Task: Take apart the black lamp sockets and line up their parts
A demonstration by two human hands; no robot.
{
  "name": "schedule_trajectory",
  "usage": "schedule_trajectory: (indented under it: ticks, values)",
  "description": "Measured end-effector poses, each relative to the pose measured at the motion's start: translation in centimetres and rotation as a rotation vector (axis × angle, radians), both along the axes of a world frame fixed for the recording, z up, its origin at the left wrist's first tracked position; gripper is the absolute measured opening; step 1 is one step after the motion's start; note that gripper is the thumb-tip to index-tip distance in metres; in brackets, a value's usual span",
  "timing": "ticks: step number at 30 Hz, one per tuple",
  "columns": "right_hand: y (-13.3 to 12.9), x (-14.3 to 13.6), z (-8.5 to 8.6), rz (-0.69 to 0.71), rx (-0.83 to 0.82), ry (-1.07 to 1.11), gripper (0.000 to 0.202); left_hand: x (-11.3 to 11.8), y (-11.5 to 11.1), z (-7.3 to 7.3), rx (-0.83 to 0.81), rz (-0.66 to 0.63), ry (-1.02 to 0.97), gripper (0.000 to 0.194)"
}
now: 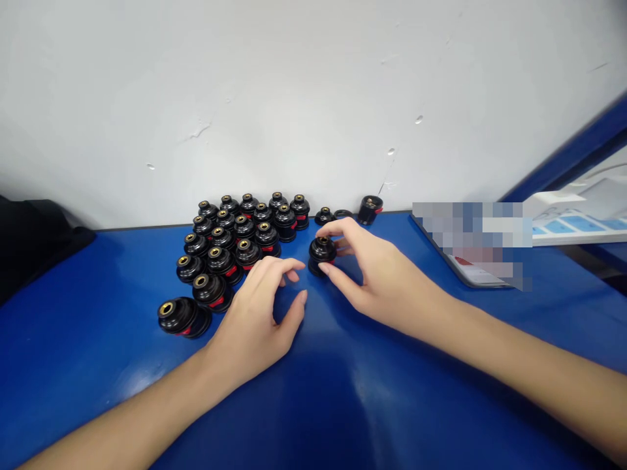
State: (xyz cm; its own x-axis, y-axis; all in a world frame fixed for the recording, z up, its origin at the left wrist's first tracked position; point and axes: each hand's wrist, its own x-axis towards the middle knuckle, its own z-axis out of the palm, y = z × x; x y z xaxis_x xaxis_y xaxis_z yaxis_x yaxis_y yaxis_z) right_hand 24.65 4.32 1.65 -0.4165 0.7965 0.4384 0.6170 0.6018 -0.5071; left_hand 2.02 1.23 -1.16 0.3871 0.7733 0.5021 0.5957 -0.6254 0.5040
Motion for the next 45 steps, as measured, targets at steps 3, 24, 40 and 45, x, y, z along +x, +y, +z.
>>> schedule_trajectory:
  ticks: [3, 24, 40, 45]
  values:
    - [-1.4, 0.0, -0.5, -0.011, -0.067, 0.097, 0.040, 0.0, 0.0, 0.0, -0.007, -0.001, -0.003, 0.036]
    - [-2.6, 1.3, -2.4, 0.197, -0.123, 0.245, 0.035, -0.1, -0.1, 0.3, -0.095, -0.118, 0.006, 0.046]
    - [-3.0, 0.9, -1.8, 0.122, -0.168, 0.165, 0.013, -0.1, -0.4, 0.8, -0.139, -0.117, 0.157, 0.020]
    - [-2.8, 1.2, -2.5, 0.162, -0.088, 0.174, 0.020, -0.3, -0.4, 0.7, -0.178, -0.088, 0.141, 0.019]
